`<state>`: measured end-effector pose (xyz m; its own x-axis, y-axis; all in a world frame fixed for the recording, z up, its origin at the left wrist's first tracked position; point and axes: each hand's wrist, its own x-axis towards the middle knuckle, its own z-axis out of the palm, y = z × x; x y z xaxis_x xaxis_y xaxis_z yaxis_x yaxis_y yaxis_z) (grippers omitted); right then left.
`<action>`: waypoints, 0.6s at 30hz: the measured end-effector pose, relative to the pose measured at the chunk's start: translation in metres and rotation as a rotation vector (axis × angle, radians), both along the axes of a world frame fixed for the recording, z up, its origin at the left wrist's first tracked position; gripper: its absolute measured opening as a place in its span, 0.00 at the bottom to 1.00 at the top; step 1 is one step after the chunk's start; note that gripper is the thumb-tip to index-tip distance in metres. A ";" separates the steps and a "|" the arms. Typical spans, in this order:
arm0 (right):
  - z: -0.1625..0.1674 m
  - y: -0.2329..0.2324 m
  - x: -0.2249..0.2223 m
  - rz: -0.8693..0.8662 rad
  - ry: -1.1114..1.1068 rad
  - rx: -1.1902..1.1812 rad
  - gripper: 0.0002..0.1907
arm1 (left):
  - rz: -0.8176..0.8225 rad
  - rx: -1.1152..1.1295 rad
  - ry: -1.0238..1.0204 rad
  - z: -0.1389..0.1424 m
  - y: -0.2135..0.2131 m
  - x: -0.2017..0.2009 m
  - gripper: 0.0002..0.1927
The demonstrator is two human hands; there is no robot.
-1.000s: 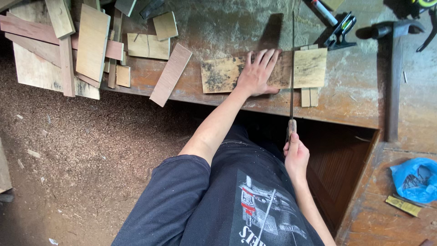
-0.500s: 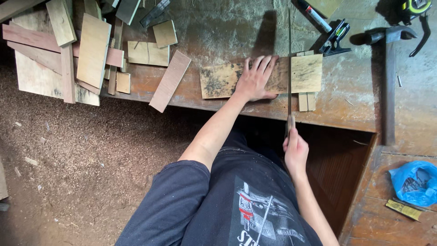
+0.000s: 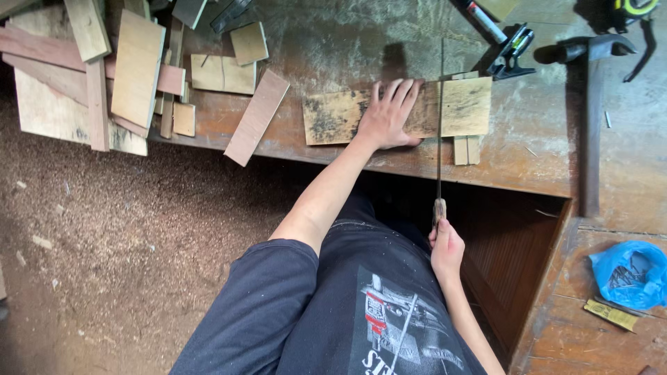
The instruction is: The person holds a wooden board steady on a cluttered workbench with one hand and saws through it with a hand saw using the other hand. After sawing for most of the episode, the person lifts the board and repositions it on the bench.
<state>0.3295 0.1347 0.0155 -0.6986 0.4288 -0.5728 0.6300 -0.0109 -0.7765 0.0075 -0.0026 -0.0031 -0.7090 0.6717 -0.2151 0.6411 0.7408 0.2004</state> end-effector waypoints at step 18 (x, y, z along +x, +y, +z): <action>-0.032 0.001 0.033 -0.016 0.154 -0.128 0.23 | 0.017 0.009 0.011 0.001 0.003 -0.003 0.68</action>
